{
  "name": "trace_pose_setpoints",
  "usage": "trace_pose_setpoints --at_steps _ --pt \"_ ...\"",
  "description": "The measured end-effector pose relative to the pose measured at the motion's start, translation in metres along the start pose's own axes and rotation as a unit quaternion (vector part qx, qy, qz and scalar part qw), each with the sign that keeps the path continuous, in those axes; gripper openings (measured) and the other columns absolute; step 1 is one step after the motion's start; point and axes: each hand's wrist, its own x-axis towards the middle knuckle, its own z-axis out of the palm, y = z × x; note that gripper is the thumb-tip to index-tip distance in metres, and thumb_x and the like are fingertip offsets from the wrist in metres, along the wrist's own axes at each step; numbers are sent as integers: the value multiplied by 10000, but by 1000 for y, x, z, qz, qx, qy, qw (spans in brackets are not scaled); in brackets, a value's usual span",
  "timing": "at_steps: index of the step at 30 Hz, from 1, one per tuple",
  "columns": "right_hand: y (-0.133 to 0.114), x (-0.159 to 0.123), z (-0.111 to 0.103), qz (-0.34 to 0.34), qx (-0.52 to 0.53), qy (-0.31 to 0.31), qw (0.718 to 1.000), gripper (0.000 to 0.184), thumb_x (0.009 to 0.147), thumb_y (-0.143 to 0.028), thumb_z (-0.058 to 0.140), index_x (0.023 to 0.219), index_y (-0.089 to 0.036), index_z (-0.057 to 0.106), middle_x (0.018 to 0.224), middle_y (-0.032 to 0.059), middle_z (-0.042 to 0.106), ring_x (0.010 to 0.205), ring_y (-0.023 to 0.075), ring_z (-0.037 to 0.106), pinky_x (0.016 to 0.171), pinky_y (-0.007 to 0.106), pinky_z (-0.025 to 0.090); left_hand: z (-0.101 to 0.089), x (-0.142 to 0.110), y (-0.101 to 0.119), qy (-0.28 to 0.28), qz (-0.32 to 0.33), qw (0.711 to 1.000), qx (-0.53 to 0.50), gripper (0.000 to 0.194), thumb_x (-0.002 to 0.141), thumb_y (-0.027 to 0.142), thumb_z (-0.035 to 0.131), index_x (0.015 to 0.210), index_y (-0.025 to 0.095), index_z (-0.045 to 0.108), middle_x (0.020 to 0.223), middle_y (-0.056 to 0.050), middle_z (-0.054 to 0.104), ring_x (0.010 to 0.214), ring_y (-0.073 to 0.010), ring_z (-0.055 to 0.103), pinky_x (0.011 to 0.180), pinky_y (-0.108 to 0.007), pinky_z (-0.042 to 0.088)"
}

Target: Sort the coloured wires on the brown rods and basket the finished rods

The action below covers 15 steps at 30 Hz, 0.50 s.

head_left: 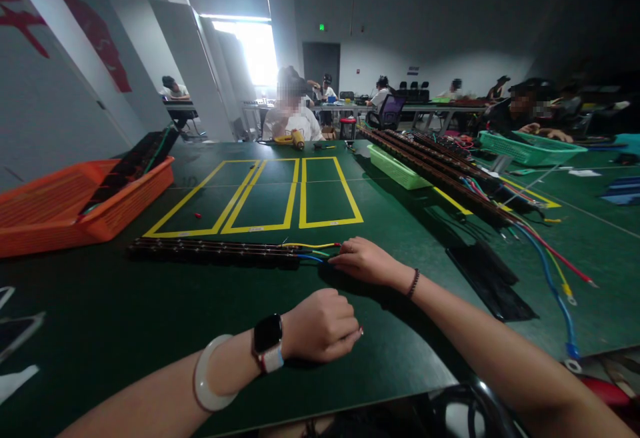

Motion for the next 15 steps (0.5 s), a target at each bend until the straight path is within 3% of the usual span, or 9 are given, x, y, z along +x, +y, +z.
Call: trace_pose_setpoints --at_steps 3,9,15 --pt "-11 3 -8 -32 21 43 998 277 919 -216 448 1132 -179 622 801 58 551 751 144 478 698 279 368 3 0 3 4 63 995 82 251 877 235 421 664 161 532 606 -8 533 566 -134 451 524 -309 289" --pt "-36 7 -15 -135 78 82 984 354 886 -240 387 1153 -141 597 751 42 526 684 150 439 671 309 359 6 -3 -1 30 69 992 103 230 868 227 439 665 170 533 615 -8 548 596 -144 481 618 -313 374" --pt "-43 8 -16 -115 115 90 983 341 889 -219 362 1097 -127 615 738 41 537 683 139 469 689 310 378 5 -2 1 49 97 986 130 214 852 213 468 654 167 536 589 -4 535 569 -143 485 605 -312 406"
